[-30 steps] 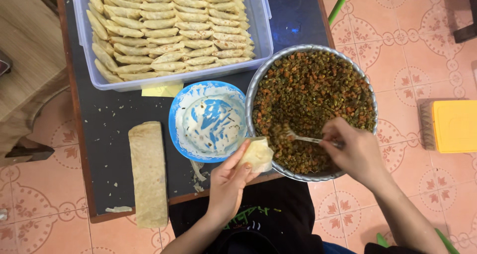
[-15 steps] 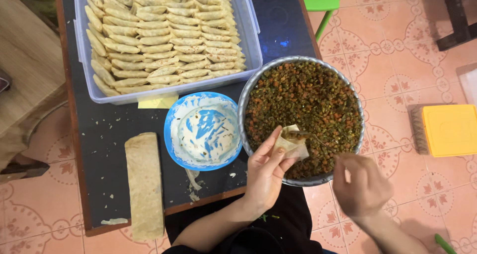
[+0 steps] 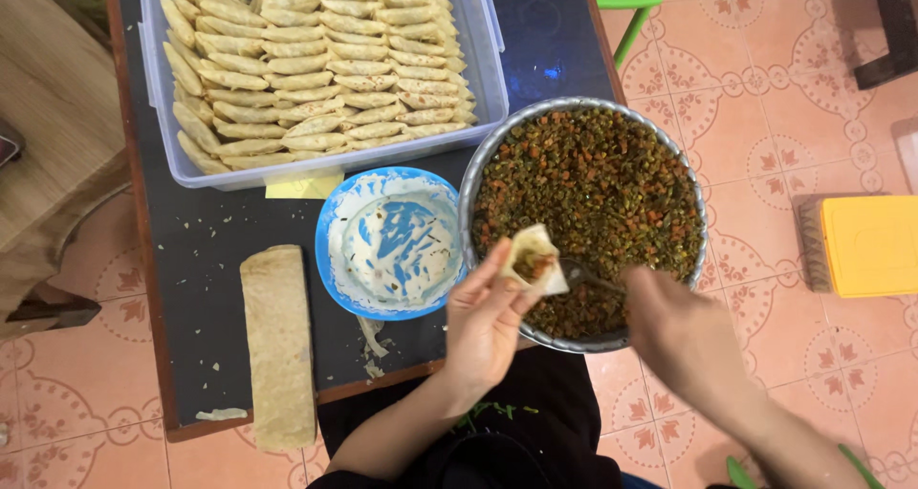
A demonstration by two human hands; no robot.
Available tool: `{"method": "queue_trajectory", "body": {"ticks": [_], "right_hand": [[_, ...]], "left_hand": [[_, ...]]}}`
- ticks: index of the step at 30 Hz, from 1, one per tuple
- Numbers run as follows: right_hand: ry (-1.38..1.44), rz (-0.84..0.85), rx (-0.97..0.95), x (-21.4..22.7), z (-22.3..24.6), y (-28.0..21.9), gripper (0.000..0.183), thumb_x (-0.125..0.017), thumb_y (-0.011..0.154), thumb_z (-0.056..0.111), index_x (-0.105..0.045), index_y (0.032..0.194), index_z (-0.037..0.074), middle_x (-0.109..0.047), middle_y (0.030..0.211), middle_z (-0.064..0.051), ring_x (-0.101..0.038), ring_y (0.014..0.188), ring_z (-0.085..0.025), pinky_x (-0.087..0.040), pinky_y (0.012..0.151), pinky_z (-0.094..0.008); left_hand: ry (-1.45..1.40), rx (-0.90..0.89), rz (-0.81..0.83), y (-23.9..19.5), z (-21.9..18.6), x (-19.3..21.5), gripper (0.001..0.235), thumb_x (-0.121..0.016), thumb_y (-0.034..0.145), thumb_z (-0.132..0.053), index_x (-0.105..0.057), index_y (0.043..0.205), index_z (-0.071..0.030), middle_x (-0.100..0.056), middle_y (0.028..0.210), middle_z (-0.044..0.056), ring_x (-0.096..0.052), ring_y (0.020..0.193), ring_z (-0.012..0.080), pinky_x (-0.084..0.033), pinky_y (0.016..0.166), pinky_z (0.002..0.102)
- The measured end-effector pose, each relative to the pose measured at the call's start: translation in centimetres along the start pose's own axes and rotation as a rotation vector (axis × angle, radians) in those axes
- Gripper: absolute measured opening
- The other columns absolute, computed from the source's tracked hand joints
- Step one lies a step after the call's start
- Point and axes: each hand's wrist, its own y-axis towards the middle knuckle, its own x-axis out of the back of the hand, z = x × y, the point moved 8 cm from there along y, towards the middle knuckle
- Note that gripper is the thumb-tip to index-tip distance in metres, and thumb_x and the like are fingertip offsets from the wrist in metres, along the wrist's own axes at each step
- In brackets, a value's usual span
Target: The person assembles samosas by placing a vegetable filling onto triangular pastry sheets, folding them into a triangular shape, and sealing the edges with a white paste. The finished samosas are placed in a clear plastic container.
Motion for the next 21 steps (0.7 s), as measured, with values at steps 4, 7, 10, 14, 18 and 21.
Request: {"method": "queue_trajectory", "body": {"ticks": [4, 7, 10, 14, 18, 21], "right_hand": [[0.103, 0.037, -0.039, 1.8, -0.8, 1.6, 0.024, -0.065, 0.083, 0.007, -0.06, 0.106, 0.009, -0.071, 0.079, -0.013, -0.069, 0.059, -0.033, -0.054, 0.052, -0.046], [0.129, 0.123, -0.05, 1.7, -0.9, 2.2, 0.025, -0.067, 0.082, 0.008, -0.061, 0.106, 0.009, -0.073, 0.078, -0.012, -0.071, 0.062, -0.033, -0.056, 0.054, -0.045], [0.09, 0.16, -0.069, 1.5, -0.9, 1.8, 0.023, -0.069, 0.083, 0.01, -0.063, 0.105, 0.01, -0.074, 0.078, -0.012, -0.072, 0.064, -0.033, -0.057, 0.058, -0.044], [0.26, 0.186, -0.185, 2.2, -2.8, 2.1, 0.028, -0.076, 0.078, 0.012, -0.064, 0.104, 0.009, -0.076, 0.077, -0.01, -0.075, 0.066, -0.028, -0.058, 0.059, -0.04], [0.307, 0.077, -0.258, 4.5, -3.6, 0.8, 0.032, -0.08, 0.074, 0.009, -0.066, 0.102, 0.007, -0.075, 0.077, -0.009, -0.076, 0.066, -0.024, -0.058, 0.057, -0.036], [0.357, -0.124, -0.257, 5.9, -2.8, -1.9, 0.026, -0.079, 0.081, 0.006, -0.065, 0.104, 0.004, -0.072, 0.075, -0.008, -0.075, 0.064, -0.019, -0.057, 0.058, -0.029]], "left_hand": [[0.117, -0.032, -0.094, 0.1, -2.2, -0.3, 0.052, -0.054, 0.1, 0.009, -0.046, 0.15, 0.003, -0.058, 0.145, 0.019, -0.062, 0.129, 0.0329, -0.053, 0.111, 0.051], [0.17, -0.034, -0.112, -0.1, -2.9, -0.8, 0.052, -0.053, 0.099, 0.01, -0.046, 0.15, 0.002, -0.058, 0.145, 0.018, -0.062, 0.129, 0.0318, -0.054, 0.111, 0.052], [0.199, -0.044, -0.129, -0.3, -3.0, -0.4, 0.051, -0.055, 0.1, 0.009, -0.046, 0.15, 0.003, -0.059, 0.144, 0.018, -0.063, 0.128, 0.0307, -0.054, 0.111, 0.051], [0.212, -0.03, -0.153, -0.6, -2.9, 0.1, 0.05, -0.056, 0.101, 0.008, -0.049, 0.15, 0.003, -0.062, 0.14, 0.02, -0.065, 0.122, 0.0295, -0.056, 0.108, 0.049], [0.264, -0.035, -0.196, -0.7, -2.4, 0.1, 0.044, -0.058, 0.097, 0.012, -0.055, 0.14, 0.003, -0.063, 0.138, 0.021, -0.069, 0.117, 0.0302, -0.056, 0.101, 0.045], [0.244, 0.049, -0.173, -1.3, 0.0, -0.5, 0.041, -0.057, 0.098, 0.012, -0.059, 0.138, 0.003, -0.064, 0.132, 0.028, -0.072, 0.109, 0.0332, -0.061, 0.098, 0.043]]}}
